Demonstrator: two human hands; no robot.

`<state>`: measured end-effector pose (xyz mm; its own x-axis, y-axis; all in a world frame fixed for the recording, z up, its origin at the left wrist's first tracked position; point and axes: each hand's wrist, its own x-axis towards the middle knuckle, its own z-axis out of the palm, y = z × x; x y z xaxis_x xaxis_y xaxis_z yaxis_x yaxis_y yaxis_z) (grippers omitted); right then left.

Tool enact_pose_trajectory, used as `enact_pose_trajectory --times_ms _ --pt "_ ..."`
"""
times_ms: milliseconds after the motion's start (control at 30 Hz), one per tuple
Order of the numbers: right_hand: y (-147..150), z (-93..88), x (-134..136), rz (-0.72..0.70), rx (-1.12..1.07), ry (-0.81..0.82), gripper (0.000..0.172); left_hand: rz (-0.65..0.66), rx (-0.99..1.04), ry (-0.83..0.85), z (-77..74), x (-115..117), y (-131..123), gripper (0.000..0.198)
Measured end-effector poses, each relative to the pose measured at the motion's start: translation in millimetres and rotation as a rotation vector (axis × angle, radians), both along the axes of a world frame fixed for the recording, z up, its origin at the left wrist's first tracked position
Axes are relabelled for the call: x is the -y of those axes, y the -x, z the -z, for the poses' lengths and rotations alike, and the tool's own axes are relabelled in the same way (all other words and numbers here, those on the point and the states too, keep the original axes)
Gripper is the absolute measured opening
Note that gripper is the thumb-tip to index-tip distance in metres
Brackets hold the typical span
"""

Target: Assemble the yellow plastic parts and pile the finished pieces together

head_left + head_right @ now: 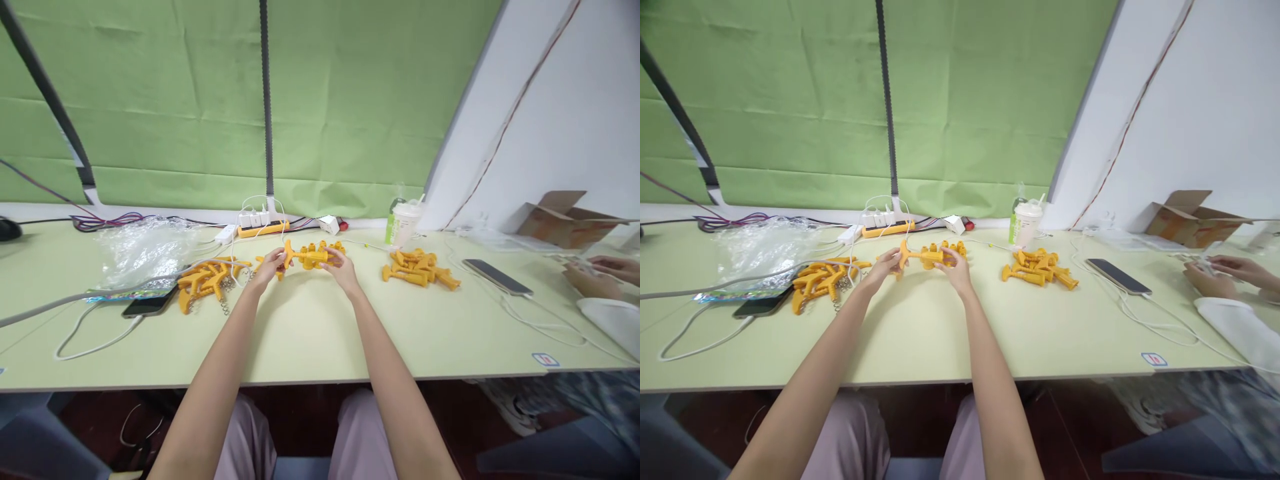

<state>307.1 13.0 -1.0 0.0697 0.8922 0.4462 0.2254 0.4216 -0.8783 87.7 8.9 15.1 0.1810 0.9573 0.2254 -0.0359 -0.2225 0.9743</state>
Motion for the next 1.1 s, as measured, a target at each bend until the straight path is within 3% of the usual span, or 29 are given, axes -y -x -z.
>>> enact_pose_trajectory --times_ms 333,433,533,667,1100 --pt "1.5 -2.0 0.6 -0.046 0.031 -0.041 0.052 -0.023 -0.013 -0.027 2.7 -3.0 4.3 0.050" --pt "3.8 -6.0 7.9 0.080 0.198 -0.145 0.051 -0.013 -0.008 -0.029 2.5 -2.8 4.3 0.050" --pt "10.7 -11.8 23.3 0.286 0.532 -0.338 0.043 0.021 -0.007 -0.048 2.5 -1.8 0.9 0.048" --pt "23.6 -13.6 40.2 0.295 0.913 -0.479 0.030 0.100 -0.019 -0.070 4.3 -0.7 -7.4 0.048" --pt "33.5 -2.2 35.7 0.499 1.079 -0.520 0.016 0.160 -0.160 -0.079 10.9 -2.2 -20.8 0.051"
